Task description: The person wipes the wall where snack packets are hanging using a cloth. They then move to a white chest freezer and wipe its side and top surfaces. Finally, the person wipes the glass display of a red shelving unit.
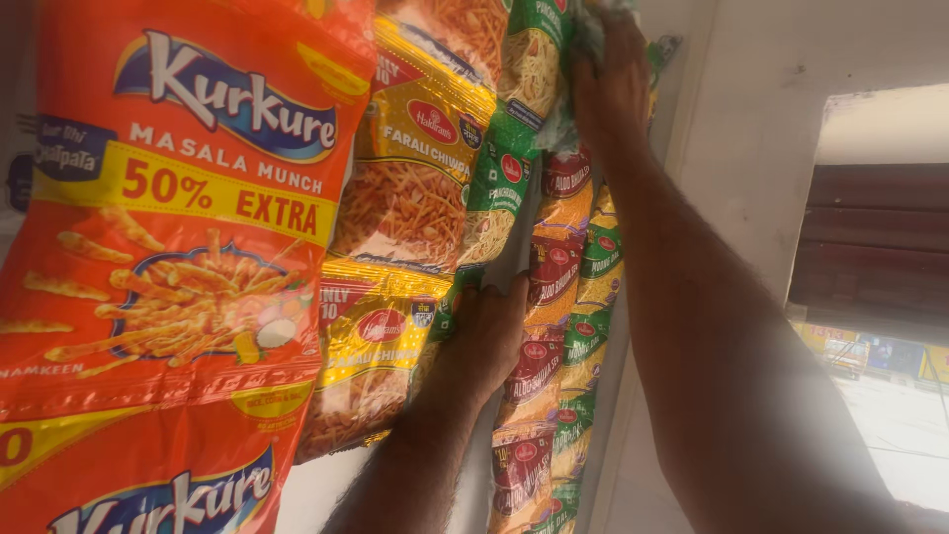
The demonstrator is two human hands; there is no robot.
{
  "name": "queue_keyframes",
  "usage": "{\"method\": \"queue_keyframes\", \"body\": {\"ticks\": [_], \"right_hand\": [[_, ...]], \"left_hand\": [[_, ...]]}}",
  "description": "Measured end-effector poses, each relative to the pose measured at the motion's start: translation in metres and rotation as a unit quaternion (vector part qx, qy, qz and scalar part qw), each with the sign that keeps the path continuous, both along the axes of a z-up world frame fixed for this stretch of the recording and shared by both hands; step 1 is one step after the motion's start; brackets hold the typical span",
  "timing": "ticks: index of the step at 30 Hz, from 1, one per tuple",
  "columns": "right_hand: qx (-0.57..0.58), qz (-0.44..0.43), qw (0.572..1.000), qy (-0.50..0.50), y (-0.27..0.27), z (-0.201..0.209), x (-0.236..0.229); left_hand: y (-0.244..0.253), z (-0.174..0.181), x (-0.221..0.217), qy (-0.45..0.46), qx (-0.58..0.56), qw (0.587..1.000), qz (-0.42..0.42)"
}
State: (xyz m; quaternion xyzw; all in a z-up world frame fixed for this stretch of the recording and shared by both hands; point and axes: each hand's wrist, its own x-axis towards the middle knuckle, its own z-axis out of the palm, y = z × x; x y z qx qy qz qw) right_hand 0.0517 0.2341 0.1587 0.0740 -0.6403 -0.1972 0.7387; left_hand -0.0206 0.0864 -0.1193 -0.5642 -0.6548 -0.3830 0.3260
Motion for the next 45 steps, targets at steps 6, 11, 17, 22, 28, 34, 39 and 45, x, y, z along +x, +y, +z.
{"method": "queue_keyframes", "body": {"ticks": [6,11,17,22,28,34,39,45], "right_hand": [[-0.054,0.015,0.998,0.03,-0.009,-0.081,-0.016],[0.003,-0.065,0.998,0.022,-0.049,-0.185,-0.008],[0.054,-0.042,0.996,-0.055,-0.053,-0.208,0.029],[-0.069,0.009,0.996,0.06,-0.042,-0.16,-0.002],[-0.113,0.004,0.989,0.095,-0.008,-0.121,0.003],[-0.153,0.032,0.988,0.012,-0.022,-0.234,-0.007],[-0.217,0.015,0.975,-0.033,-0.041,-0.308,0.023],[-0.204,0.026,0.978,0.026,-0.012,-0.255,0.045]], "left_hand": [[0.001,0.0,0.004,0.001,0.021,1.0,-0.019],[0.026,-0.007,-0.011,0.029,0.019,0.999,-0.011],[0.032,-0.01,-0.012,0.058,0.049,0.997,-0.003],[0.016,-0.005,-0.01,0.054,0.009,0.999,0.002],[0.014,-0.007,-0.002,0.035,-0.053,0.997,0.048],[0.027,-0.011,-0.013,0.1,-0.017,0.994,0.032],[0.026,-0.013,-0.012,0.098,-0.001,0.995,0.034],[0.025,-0.01,-0.004,0.107,-0.05,0.99,0.083]]}}
